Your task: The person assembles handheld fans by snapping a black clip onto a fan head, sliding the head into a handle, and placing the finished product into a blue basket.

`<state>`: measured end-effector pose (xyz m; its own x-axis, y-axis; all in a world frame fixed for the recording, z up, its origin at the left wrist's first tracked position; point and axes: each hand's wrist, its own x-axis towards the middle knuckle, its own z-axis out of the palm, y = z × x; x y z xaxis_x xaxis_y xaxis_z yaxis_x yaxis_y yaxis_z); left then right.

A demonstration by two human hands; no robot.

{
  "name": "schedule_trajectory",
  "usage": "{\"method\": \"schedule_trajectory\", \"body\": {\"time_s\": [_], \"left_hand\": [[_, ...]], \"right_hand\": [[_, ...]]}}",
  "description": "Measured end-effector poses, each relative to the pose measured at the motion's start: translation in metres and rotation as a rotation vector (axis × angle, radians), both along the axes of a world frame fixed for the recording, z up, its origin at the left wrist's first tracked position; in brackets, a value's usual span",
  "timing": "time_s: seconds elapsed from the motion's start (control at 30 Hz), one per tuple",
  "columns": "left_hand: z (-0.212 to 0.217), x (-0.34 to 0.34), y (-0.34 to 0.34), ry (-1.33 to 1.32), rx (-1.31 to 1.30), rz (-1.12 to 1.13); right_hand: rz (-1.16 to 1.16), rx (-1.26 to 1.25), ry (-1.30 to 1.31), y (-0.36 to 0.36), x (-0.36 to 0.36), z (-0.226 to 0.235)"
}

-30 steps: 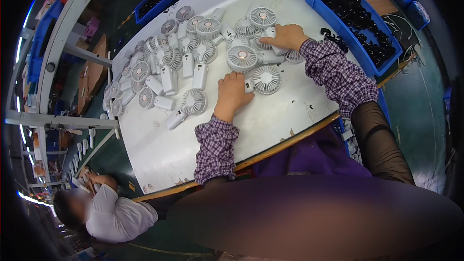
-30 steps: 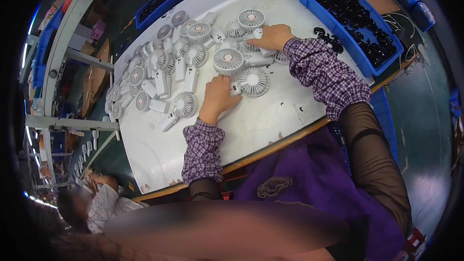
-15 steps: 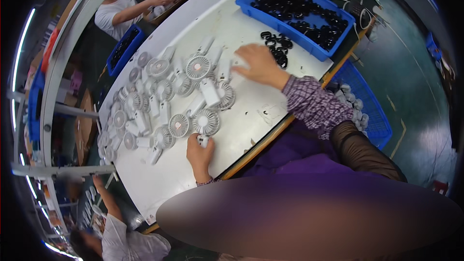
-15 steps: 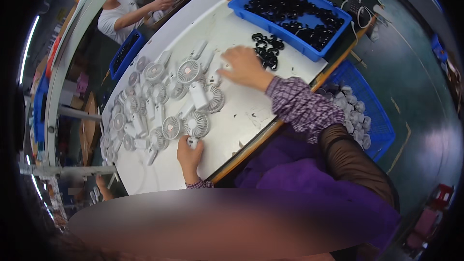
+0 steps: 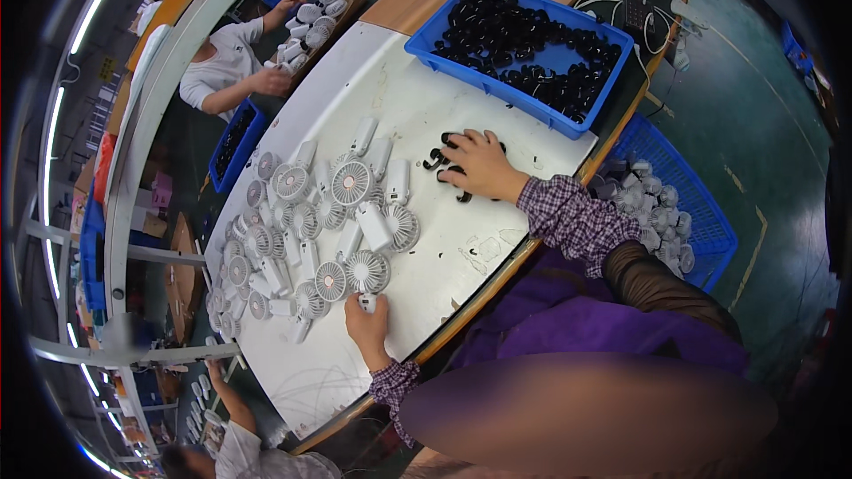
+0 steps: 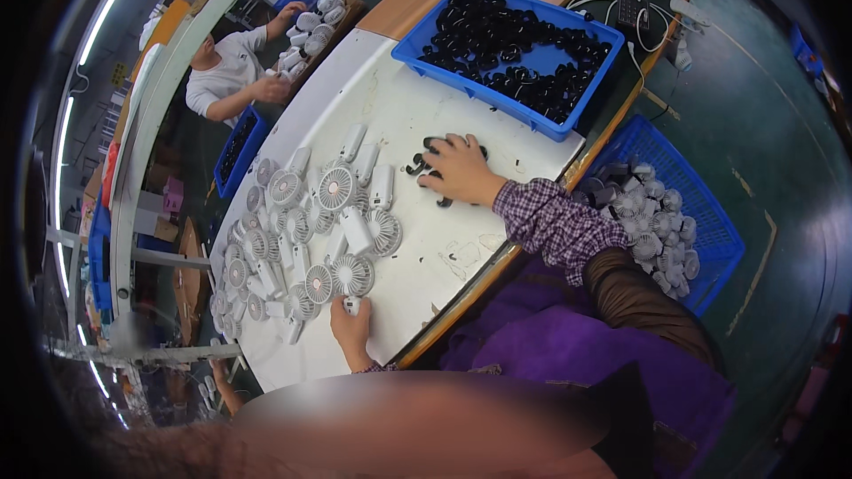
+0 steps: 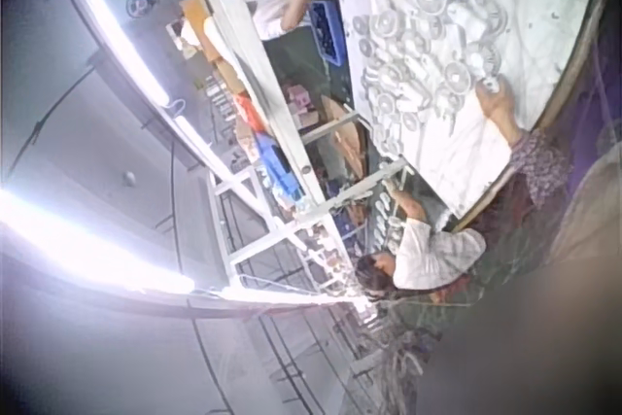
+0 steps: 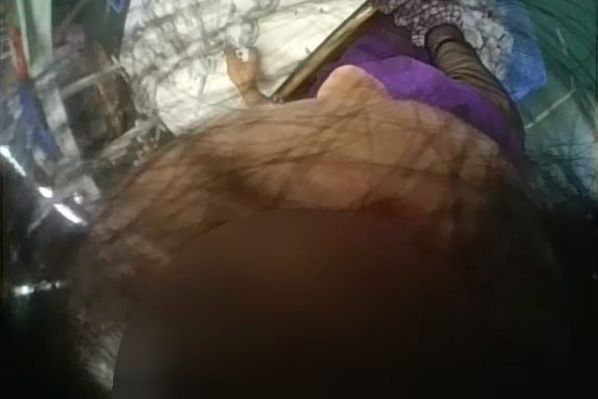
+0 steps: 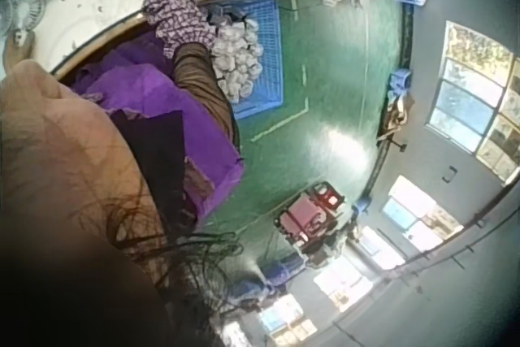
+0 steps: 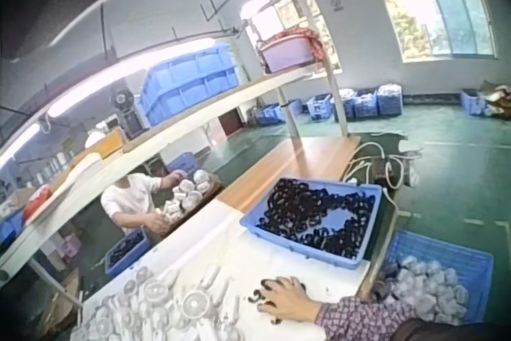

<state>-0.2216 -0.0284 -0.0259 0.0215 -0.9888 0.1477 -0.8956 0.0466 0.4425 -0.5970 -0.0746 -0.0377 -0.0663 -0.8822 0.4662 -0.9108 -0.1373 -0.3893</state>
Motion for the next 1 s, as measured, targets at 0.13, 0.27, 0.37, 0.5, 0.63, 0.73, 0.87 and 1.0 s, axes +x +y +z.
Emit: {"method": "schedule_trajectory", "body": {"time_s": [0.13, 0.27, 0.37, 0.5, 0.63, 0.73, 0.87, 1.0], "left_hand": [[0.008, 0.003, 0.018, -0.016, 0.004, 0.107], [0.003, -0.016, 0.001, -0.009, -0.029, -0.001], [0.009, -0.004, 0.016, 0.005, -0.034, 0.061], [0.001, -0.003, 0.009, 0.008, -0.008, 0.04], [0.0, 0.009, 0.013, 0.135, 0.045, 0.062], [0.005, 0.016, 0.032, 0.532, 0.074, 0.113], [0.022, -0.001, 0.054, 1.307, 0.339, 0.051], [0.017, -0.011, 0.063, 1.554, 0.413, -0.008]], "right_hand": [[0.042, -0.112, 0.002, 0.015, -0.019, 0.06], [-0.124, -0.236, -0.13, 0.044, -0.153, 0.087], [0.015, 0.169, -0.122, 0.045, -0.198, 0.091], [0.0, 0.501, 0.006, 0.027, -0.211, 0.052], [-0.088, 0.352, 0.067, -0.015, -0.192, 0.042], [-0.251, 0.462, 0.144, -0.029, -0.186, 0.047], [-0.396, 0.374, 0.012, -0.035, -0.232, 0.031], [-0.338, 0.172, -0.163, -0.028, -0.236, 0.039]]}}
